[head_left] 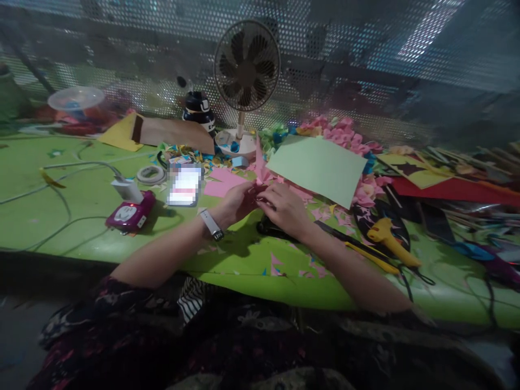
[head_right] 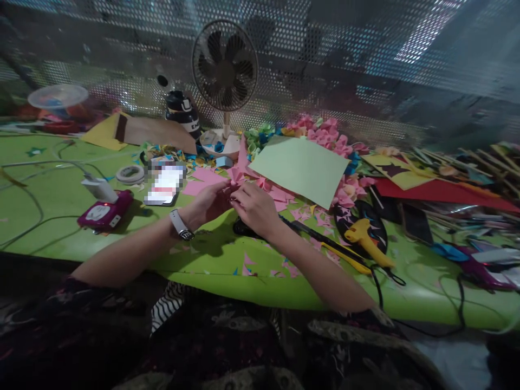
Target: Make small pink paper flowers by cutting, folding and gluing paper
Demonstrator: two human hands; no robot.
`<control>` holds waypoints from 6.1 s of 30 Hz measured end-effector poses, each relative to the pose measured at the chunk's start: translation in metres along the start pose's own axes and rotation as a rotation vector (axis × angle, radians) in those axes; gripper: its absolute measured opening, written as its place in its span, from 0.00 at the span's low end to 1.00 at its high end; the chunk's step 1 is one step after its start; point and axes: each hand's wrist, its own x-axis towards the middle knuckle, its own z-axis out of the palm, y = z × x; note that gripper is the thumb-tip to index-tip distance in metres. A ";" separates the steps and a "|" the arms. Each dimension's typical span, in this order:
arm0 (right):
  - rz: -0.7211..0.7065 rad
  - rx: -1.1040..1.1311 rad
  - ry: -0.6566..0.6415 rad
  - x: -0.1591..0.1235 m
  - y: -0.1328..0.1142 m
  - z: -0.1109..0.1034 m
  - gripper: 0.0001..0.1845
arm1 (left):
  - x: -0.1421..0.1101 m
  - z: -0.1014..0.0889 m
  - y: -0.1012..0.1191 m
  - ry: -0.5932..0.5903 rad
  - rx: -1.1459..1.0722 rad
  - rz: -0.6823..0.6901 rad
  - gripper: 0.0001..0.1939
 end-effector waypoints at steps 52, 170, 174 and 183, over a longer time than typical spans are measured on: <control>0.601 0.480 -0.050 0.000 0.016 -0.050 0.06 | -0.008 -0.008 -0.009 -0.107 0.895 0.737 0.07; 0.303 0.427 -0.033 -0.005 0.026 -0.043 0.08 | -0.004 -0.014 -0.003 -0.214 1.047 0.823 0.16; 0.265 0.351 0.058 -0.006 0.029 -0.039 0.08 | -0.004 -0.014 -0.002 -0.143 1.027 0.835 0.19; 0.232 0.158 0.159 -0.007 0.031 -0.028 0.10 | 0.014 -0.030 -0.003 -0.137 0.885 0.766 0.18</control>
